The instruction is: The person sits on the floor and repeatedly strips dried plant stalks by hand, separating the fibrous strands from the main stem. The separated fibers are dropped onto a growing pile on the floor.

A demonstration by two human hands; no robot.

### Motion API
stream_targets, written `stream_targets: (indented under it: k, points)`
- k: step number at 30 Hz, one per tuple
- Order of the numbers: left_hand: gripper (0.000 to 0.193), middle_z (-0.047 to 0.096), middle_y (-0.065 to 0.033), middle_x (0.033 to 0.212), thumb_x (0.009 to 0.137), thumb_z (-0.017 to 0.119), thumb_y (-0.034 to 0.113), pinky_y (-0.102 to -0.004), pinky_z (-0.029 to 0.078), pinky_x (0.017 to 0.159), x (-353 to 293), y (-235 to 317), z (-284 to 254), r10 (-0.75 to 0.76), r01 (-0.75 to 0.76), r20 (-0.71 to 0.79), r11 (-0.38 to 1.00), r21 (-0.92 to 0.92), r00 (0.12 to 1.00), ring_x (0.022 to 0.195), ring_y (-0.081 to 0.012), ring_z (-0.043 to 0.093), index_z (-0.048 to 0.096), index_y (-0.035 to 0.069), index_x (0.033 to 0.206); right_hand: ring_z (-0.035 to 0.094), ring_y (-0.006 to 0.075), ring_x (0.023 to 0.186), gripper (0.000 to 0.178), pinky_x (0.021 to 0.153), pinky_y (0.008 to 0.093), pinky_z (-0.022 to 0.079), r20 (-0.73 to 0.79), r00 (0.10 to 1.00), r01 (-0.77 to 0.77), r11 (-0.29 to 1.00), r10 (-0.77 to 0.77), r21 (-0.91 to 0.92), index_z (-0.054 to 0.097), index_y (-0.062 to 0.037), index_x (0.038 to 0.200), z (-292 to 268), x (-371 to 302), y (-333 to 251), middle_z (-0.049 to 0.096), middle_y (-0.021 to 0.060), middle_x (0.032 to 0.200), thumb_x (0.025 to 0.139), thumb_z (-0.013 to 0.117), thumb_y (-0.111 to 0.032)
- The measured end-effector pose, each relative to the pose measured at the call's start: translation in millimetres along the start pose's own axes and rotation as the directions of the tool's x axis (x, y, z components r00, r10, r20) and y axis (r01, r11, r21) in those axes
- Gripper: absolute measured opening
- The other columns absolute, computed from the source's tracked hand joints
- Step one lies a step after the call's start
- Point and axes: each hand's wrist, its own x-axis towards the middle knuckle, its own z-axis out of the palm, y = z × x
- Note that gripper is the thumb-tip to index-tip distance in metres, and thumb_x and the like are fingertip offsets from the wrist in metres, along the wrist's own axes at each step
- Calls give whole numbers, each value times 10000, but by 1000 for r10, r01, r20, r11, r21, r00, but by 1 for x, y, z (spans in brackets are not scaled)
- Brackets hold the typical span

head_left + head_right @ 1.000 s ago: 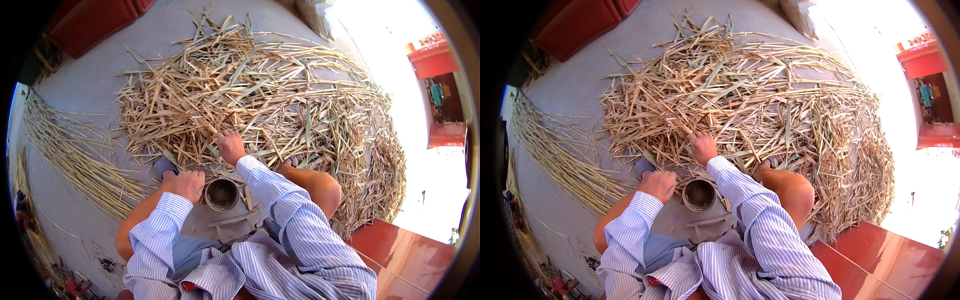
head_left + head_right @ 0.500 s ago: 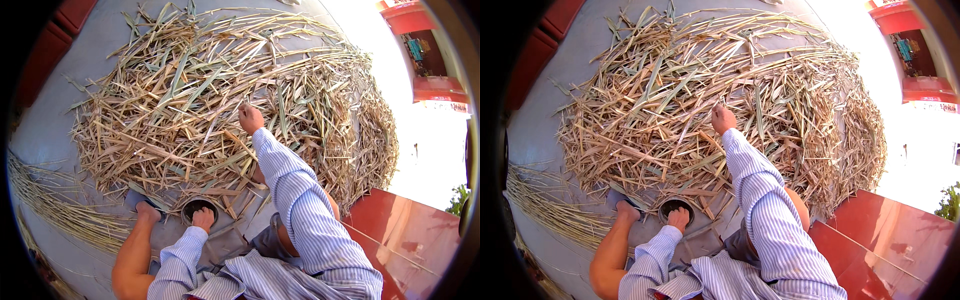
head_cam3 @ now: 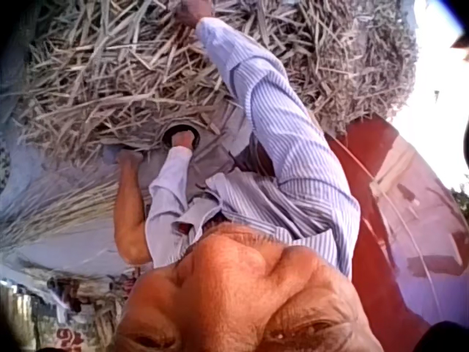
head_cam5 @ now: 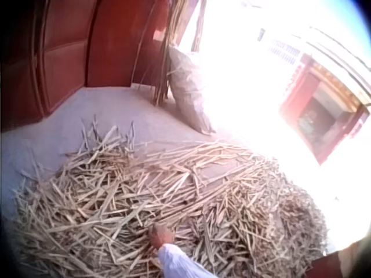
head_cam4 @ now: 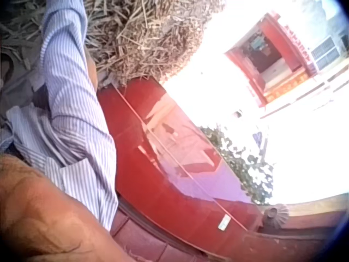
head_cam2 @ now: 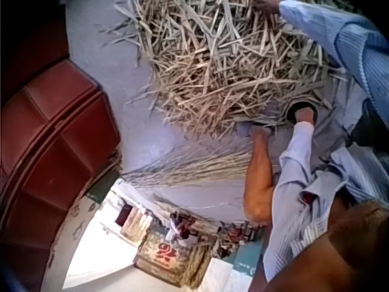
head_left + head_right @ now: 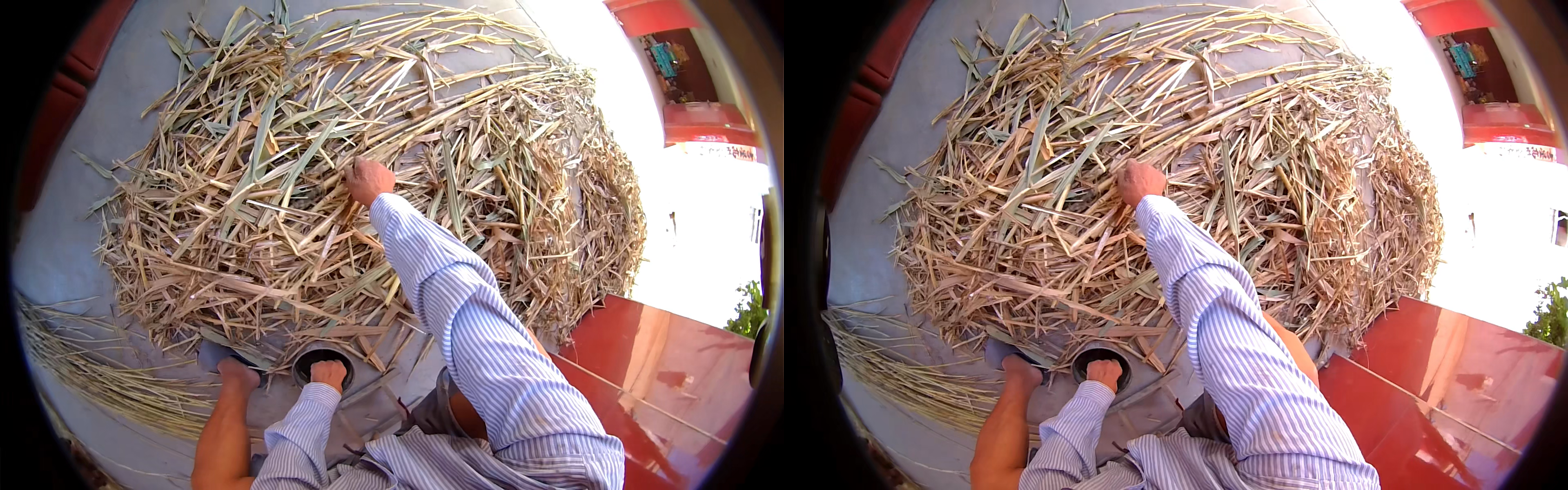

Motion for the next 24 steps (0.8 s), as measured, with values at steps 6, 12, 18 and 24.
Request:
stream_targets:
  k: [6, 12, 18, 24]
  points:
    - [253, 707, -164, 861, 794, 633, 79, -421, 562, 660, -15, 3, -33, -16, -2, -302, 998, -59, 953, 808, -307, 701, 638, -7, 1032, 668, 351, 920, 280, 844, 406, 509, -142, 951, -206, 905, 275, 371, 692, -53, 946, -36, -17, 22, 692, 203, 960, 773, 609, -258]
    - [402, 648, -180, 981, 722, 683, 96, -418, 553, 750, -59, -6, -63, -22, 33, -508, 999, 14, 861, 914, -309, 654, 587, 0, 1100, 676, 284, 734, 177, 727, 363, 526, -220, 867, -93, 579, 447, 810, 664, 13, 781, -120, -30, -3, 680, 178, 773, 699, 698, -140]
    - [184, 658, -132, 859, 792, 695, 151, -422, 517, 660, -158, 18, -146, -294, -312, -906, 868, -386, 305, 797, -310, 648, 636, 68, 945, 578, 123, 547, 89, 433, 218, 457, 107, 992, -83, -286, 71, 955, 595, -23, 819, -245, -68, -21, 596, 41, 668, 861, 668, -50]
    - [184, 679, -62, 891, 773, 752, 91, -348, 475, 700, -323, 76, -269, 250, 110, -899, 968, 226, -359, 805, -236, 639, 650, 72, 925, 670, 151, 712, 105, 550, 235, 581, 119, 956, -181, -218, -269, 959, 643, -32, 911, -279, -149, -50, 663, 63, 801, 927, 638, -135]
